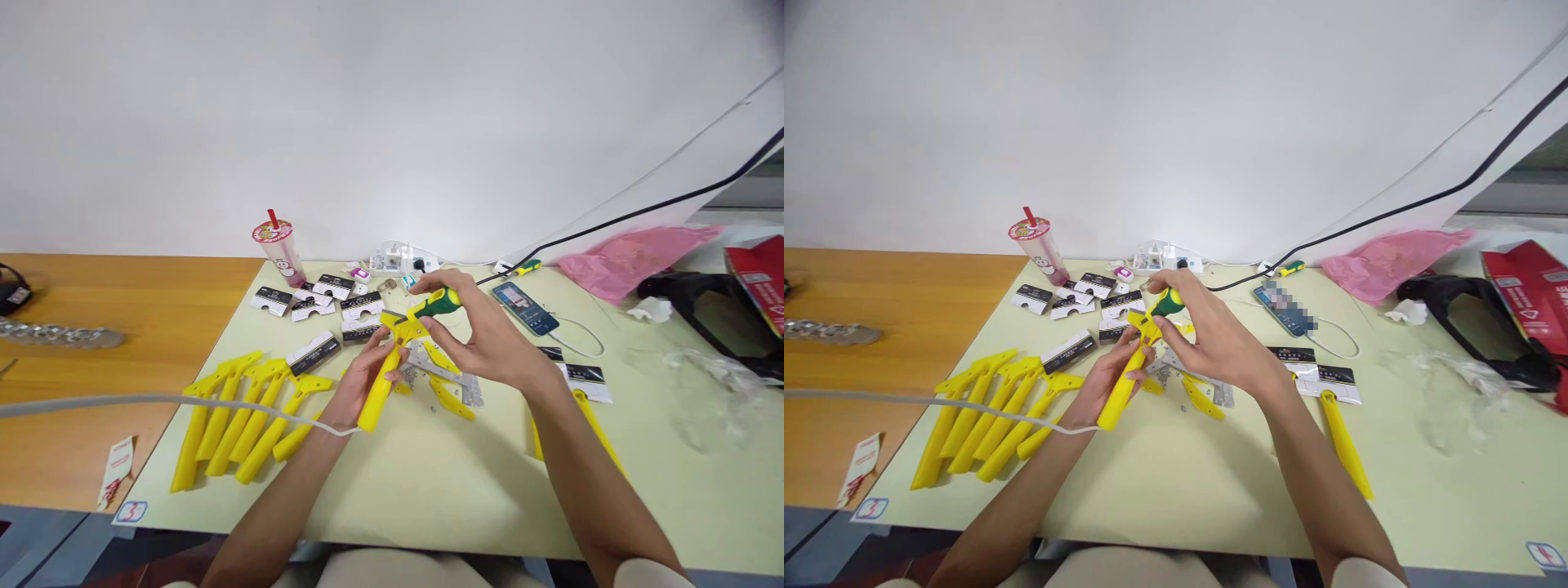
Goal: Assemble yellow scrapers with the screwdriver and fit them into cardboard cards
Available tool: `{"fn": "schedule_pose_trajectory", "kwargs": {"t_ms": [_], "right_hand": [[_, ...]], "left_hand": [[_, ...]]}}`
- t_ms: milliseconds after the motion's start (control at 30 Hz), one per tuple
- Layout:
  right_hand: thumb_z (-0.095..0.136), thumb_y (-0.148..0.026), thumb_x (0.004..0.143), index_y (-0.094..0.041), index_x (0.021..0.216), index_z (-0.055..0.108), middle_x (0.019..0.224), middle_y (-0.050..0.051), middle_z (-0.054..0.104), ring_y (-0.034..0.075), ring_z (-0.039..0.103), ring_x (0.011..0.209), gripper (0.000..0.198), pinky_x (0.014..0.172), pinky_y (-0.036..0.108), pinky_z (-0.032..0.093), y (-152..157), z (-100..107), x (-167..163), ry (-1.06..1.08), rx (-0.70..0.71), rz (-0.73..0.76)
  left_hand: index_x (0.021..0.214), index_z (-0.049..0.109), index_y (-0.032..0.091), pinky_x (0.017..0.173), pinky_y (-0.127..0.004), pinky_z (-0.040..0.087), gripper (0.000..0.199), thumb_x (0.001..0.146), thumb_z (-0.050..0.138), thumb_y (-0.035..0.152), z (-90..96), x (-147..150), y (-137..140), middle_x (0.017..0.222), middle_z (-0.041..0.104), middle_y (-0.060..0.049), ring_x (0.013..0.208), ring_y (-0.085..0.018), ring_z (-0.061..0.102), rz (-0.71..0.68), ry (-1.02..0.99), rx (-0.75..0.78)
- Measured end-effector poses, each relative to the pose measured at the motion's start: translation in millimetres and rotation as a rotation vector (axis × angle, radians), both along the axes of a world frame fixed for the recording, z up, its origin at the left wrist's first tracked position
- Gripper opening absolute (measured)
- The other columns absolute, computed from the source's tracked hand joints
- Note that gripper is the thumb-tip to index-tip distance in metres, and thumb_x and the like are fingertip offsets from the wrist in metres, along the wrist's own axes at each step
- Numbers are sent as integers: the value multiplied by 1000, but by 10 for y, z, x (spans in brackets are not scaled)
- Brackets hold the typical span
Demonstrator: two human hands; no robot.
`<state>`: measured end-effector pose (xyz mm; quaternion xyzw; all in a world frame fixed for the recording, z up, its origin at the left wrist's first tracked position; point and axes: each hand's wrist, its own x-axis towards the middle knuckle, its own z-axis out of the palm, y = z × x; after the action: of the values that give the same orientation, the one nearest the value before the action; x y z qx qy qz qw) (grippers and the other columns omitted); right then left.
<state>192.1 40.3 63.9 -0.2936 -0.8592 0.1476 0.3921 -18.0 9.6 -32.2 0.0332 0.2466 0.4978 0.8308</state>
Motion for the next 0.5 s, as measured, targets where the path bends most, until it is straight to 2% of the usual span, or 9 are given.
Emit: {"fn": "schedule_pose_trajectory", "kwargs": {"t_ms": [100, 267, 333, 500], "right_hand": [[62, -22, 109, -33, 154, 46, 134, 9, 72, 28, 72, 123, 49, 108, 48, 59, -1, -7, -3, 35, 8, 30], [69, -26, 107, -35, 150, 54, 124, 7, 77, 27, 75, 108, 46, 94, 43, 62, 42, -57, 1, 40, 144, -13], [68, -27, 108, -34, 149, 54, 122, 8, 75, 27, 75, 107, 45, 94, 43, 61, 48, -56, 5, 34, 137, -14], [62, -20, 108, -32, 158, 44, 136, 11, 71, 27, 72, 124, 54, 108, 46, 59, 13, -9, 12, 15, 30, 36]], "left_hand": [[117, 65, 25, 47, -12, 42, 45, 83, 84, 3, -12, -1, 9, 115, 70, -4, 85, -11, 75, 7, 0, 4], [117, 66, 25, 47, -13, 43, 44, 84, 85, 4, 2, 2, -14, 111, 70, -4, 87, -13, 74, -15, 0, 32], [116, 66, 25, 47, -13, 43, 43, 84, 85, 4, 11, 4, -20, 109, 70, -4, 86, -12, 74, -21, 0, 38], [116, 66, 25, 48, -13, 44, 42, 84, 85, 4, -14, 2, -5, 112, 70, -3, 87, -12, 74, -12, 2, 30]]}}
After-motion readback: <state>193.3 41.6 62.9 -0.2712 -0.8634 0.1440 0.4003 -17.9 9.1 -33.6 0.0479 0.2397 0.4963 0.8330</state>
